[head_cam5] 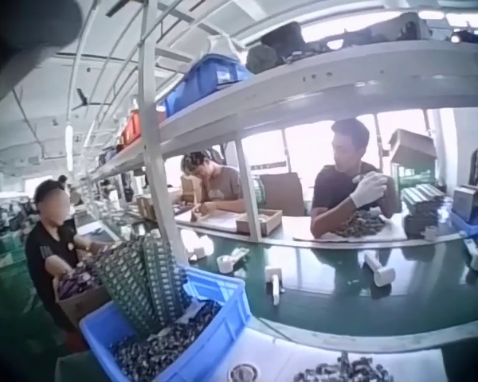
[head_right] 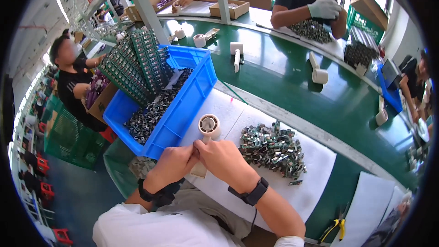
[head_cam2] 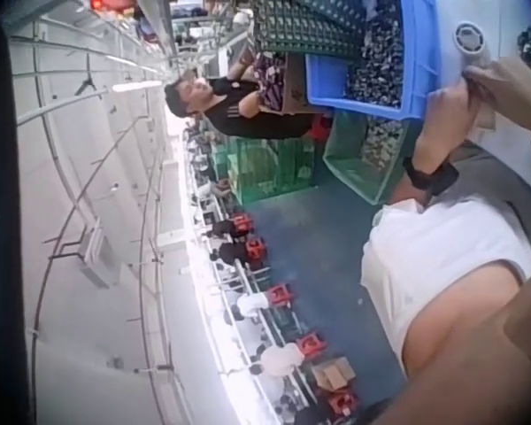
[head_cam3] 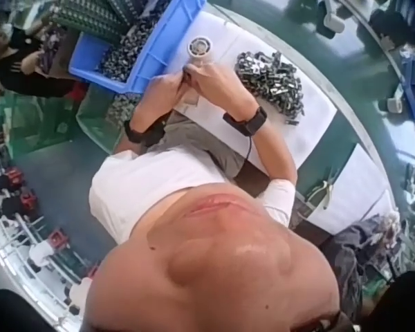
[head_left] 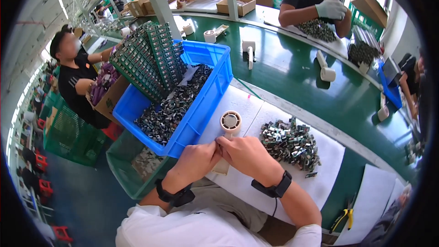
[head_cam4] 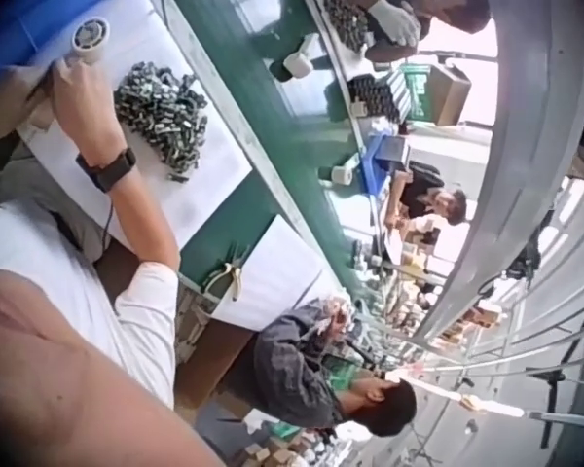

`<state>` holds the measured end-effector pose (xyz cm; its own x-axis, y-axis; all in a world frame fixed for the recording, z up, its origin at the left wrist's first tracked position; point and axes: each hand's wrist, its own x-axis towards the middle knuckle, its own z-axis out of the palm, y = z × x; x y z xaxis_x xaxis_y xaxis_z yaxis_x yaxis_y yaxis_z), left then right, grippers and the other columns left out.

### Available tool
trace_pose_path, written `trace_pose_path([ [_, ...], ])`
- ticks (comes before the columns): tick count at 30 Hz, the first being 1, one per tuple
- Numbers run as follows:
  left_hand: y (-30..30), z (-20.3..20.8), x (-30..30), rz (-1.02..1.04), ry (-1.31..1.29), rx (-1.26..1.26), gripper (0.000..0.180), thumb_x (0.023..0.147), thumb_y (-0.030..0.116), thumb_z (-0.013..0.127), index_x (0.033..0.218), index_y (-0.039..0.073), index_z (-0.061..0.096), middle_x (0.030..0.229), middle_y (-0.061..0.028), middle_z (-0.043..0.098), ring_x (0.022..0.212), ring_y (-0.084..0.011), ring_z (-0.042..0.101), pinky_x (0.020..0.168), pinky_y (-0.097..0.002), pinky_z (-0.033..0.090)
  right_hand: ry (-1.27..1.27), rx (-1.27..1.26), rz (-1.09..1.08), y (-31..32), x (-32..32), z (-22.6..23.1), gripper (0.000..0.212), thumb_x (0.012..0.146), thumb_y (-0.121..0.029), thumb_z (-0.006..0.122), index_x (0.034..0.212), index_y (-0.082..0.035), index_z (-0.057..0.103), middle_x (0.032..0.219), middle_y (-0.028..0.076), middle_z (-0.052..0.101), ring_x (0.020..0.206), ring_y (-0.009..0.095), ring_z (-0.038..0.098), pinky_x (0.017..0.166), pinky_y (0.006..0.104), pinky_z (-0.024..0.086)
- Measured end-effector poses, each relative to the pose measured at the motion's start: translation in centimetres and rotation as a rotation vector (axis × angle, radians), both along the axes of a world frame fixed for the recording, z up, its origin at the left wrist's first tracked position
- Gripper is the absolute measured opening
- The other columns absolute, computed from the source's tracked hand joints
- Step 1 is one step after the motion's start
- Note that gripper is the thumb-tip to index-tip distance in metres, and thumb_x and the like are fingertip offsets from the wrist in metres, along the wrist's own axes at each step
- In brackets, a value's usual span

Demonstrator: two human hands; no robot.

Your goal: The person picks up a circuit board and a plastic housing, fits the board into the housing, and sets the assembly down. They then pick up a large panel of circuit boards and snap off individual boards one at a time to place them onto a pile.

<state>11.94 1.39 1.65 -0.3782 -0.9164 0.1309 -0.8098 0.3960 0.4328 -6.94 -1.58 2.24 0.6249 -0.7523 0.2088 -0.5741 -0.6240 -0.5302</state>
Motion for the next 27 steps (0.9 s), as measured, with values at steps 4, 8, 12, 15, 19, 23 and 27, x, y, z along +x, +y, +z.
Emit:
trace_pose_path([
  [4,0.6,1.4,-0.5,0.044,-0.067,0.02,0.019,0.095,0.02,0.06,0.087,0.003,0.059,0.074,-0.0192,0.063,0.068,-0.0395,0.064,0.058,-0.0482,0.05,0.064,-0.011,0.04,-0.8,0.0,0.0,0.019,0.089,-0.02,0.063,0.101,-0.004,0.065,0.072,0.015,0.066,0.063,0.037,0.065,0.058,0.0471,0.051],
  [8,0.7,1.7,-1.1,0.055,-0.153,-0.01,0.019,0.094,0.02,0.061,0.086,0.003,0.059,0.073,-0.0184,0.063,0.068,-0.0393,0.064,0.058,-0.048,0.049,-0.127,0.008,0.087,-1.8,-1.0,-0.9,0.02,0.088,-0.019,0.063,0.103,-0.007,0.069,0.077,0.015,0.068,0.067,0.036,0.066,0.062,0.0459,0.053],
  [12,0.4,2.3,-1.4,0.024,-0.22,-0.034,0.019,0.094,0.02,0.061,0.085,0.003,0.059,0.072,-0.018,0.063,0.068,-0.0389,0.064,0.058,-0.0476,0.05,-0.271,0.099,0.149,-2.7,-1.1,-1.8,0.018,0.088,-0.02,0.062,0.099,-0.009,0.071,0.08,0.015,0.069,0.073,0.035,0.067,0.067,0.0453,0.054],
  [15,0.5,2.9,-1.7,0.036,-0.252,-0.066,0.02,0.094,0.02,0.061,0.084,0.003,0.059,0.073,-0.0181,0.063,0.067,-0.039,0.064,0.057,-0.0472,0.049,-0.222,0.074,0.127,-2.3,-1.0,-1.6,0.017,0.088,-0.019,0.062,0.098,-0.01,0.071,0.082,0.015,0.069,0.077,0.035,0.068,0.069,0.0456,0.054],
  [19,0.7,3.1,-1.5,0.074,-0.237,-0.1,0.02,0.094,0.02,0.063,0.085,0.002,0.06,0.073,-0.0181,0.063,0.067,-0.0388,0.063,0.057,-0.0464,0.048,-0.161,0.065,0.091,-1.8,-0.5,-1.6,0.016,0.087,-0.019,0.063,0.096,-0.01,0.072,0.083,0.015,0.07,0.078,0.035,0.068,0.07,0.0457,0.055],
  [23,0.8,2.2,-1.5,0.15,-0.132,-0.109,0.019,0.094,0.019,0.064,0.086,0.003,0.061,0.072,-0.0184,0.064,0.065,-0.0391,0.062,0.056,-0.0446,0.047,-0.158,0.093,0.085,-2.1,-0.4,-2.0,0.015,0.087,-0.019,0.063,0.096,-0.01,0.072,0.085,0.014,0.07,0.078,0.035,0.068,0.071,0.0458,0.055],
  [27,1.8,1.5,-1.3,0.204,-0.086,-0.071,0.015,0.097,0.019,0.061,0.092,0.004,0.061,0.076,-0.0182,0.065,0.067,-0.0373,0.065,0.057,-0.0441,0.049,-0.131,0.024,0.109,-2.7,-0.5,-2.0,0.015,0.087,-0.019,0.064,0.095,-0.011,0.073,0.085,0.014,0.071,0.077,0.035,0.068,0.071,0.0455,0.054],
])
